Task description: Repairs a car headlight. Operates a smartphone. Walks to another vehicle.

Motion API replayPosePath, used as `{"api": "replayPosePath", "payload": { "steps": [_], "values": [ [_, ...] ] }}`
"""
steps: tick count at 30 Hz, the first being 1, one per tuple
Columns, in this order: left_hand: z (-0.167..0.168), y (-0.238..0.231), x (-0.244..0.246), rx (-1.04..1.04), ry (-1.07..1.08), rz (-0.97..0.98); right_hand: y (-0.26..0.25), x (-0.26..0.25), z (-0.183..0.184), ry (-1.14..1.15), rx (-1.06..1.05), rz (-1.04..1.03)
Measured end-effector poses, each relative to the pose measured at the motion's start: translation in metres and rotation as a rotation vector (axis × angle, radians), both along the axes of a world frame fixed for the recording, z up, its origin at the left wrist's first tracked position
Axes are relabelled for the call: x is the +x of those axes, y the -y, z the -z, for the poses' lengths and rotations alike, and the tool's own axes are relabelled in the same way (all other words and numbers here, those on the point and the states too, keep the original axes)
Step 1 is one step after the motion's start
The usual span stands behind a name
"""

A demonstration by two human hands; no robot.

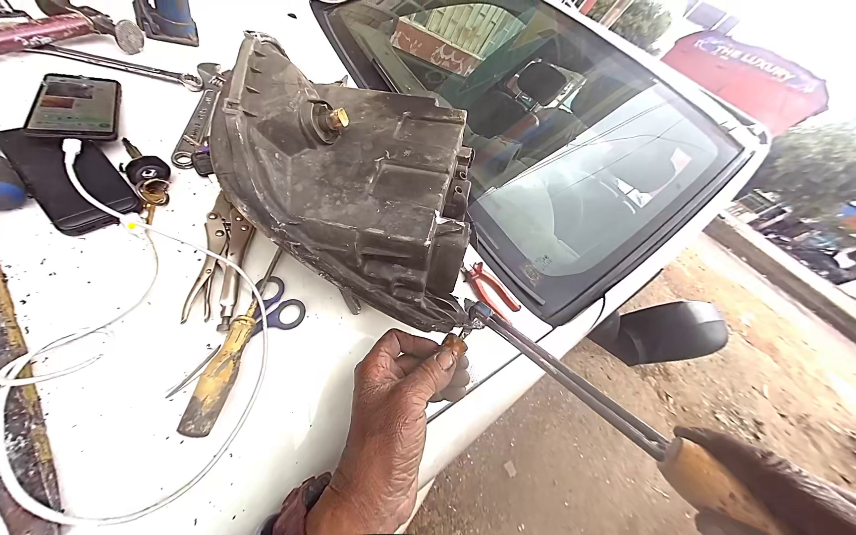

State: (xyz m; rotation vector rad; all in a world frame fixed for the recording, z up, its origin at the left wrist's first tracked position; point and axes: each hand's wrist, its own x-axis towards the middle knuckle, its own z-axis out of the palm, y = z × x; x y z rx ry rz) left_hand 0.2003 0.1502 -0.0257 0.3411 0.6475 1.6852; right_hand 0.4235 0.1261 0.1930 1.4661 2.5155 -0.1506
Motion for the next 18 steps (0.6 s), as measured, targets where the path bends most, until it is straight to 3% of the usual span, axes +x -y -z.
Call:
{"api": "replayPosePath", "payload": {
  "steps": [18],
  "values": [
    [0.003, -0.002, -0.002, 0.007, 0.008, -0.020, -0.020, -0.020, -0.032, 0.132, -0.035, -0.105]
  ]
}}
